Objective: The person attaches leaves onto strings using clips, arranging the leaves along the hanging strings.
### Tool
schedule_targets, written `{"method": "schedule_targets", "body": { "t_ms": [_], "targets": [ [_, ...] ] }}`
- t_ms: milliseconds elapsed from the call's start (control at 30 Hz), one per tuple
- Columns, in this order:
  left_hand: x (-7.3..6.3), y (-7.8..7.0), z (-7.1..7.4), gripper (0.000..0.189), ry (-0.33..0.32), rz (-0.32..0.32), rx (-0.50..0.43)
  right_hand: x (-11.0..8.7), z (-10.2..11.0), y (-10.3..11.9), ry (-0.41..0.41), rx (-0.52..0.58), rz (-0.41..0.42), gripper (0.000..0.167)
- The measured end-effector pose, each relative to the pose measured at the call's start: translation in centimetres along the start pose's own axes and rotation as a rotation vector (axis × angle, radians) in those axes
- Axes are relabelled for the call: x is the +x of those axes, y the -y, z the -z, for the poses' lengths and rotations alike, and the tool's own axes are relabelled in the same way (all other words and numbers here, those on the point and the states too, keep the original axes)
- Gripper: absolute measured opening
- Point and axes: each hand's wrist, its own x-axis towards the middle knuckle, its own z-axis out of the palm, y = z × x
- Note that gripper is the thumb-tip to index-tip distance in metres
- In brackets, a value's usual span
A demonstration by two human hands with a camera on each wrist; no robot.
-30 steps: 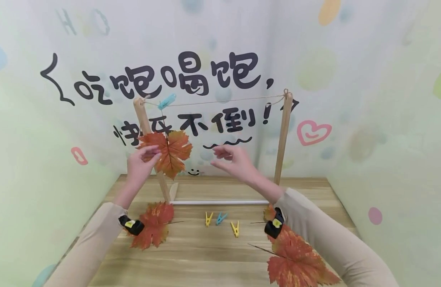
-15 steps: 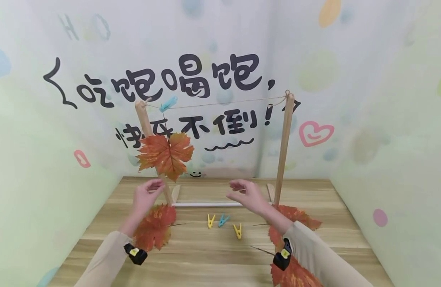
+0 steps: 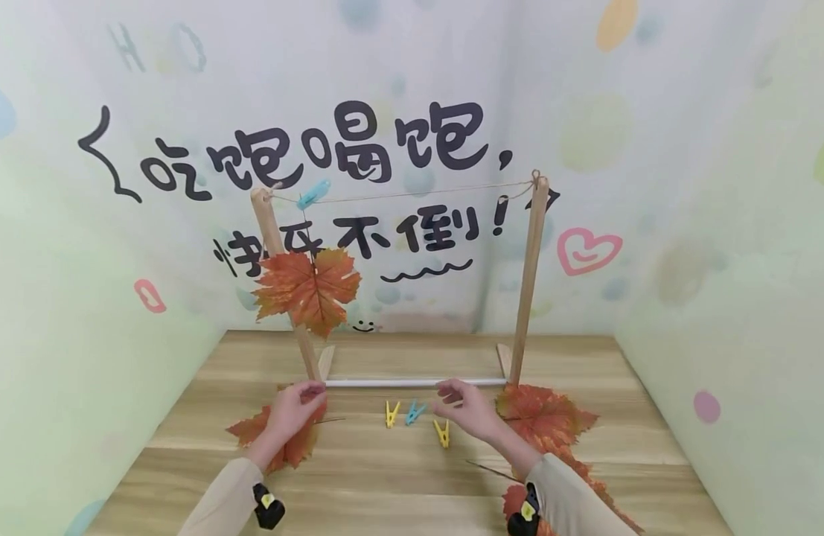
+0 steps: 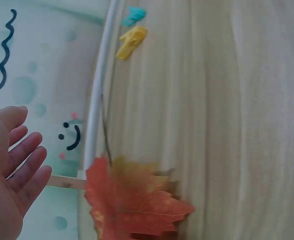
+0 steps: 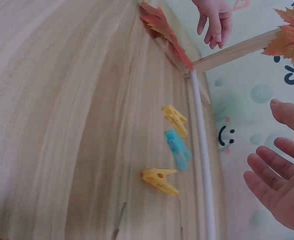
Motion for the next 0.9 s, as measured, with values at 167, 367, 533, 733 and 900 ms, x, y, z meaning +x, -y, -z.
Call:
{"method": "schedule_targets", "body": {
  "t_ms": [167, 367, 533, 733, 900],
  "targets": [
    [-1.0, 0.7, -1.2, 0.015, 0.060, -0.014, 0.059, -0.4, -1.1, -1.4, 0.013, -0.016, -0.016, 0.041],
    [-2.0, 1.2, -2.3, 0.021, 0.133, -0.075, 0.125, -0.6, -2.1, -2.7, 0.026, -0.014, -0.008, 0.039],
    [-2.5, 1.5, -3.3, 0.014, 0.136, -0.157, 0.164, -1.1, -2.6, -3.2, 0.048, 0.024, -0.019, 0.040],
    [-2.7, 1.4, -3.7, 0.008, 0.110, -0.205, 0.203, -1.6, -3.0, -3.3, 0.055, 0.058, -0.040, 0.039],
    [-2.8, 1.3, -3.8, 0.010, 0.103, -0.213, 0.210, -1.9, -3.2, -3.3, 0.051, 0.069, -0.032, 0.039]
  ]
}}
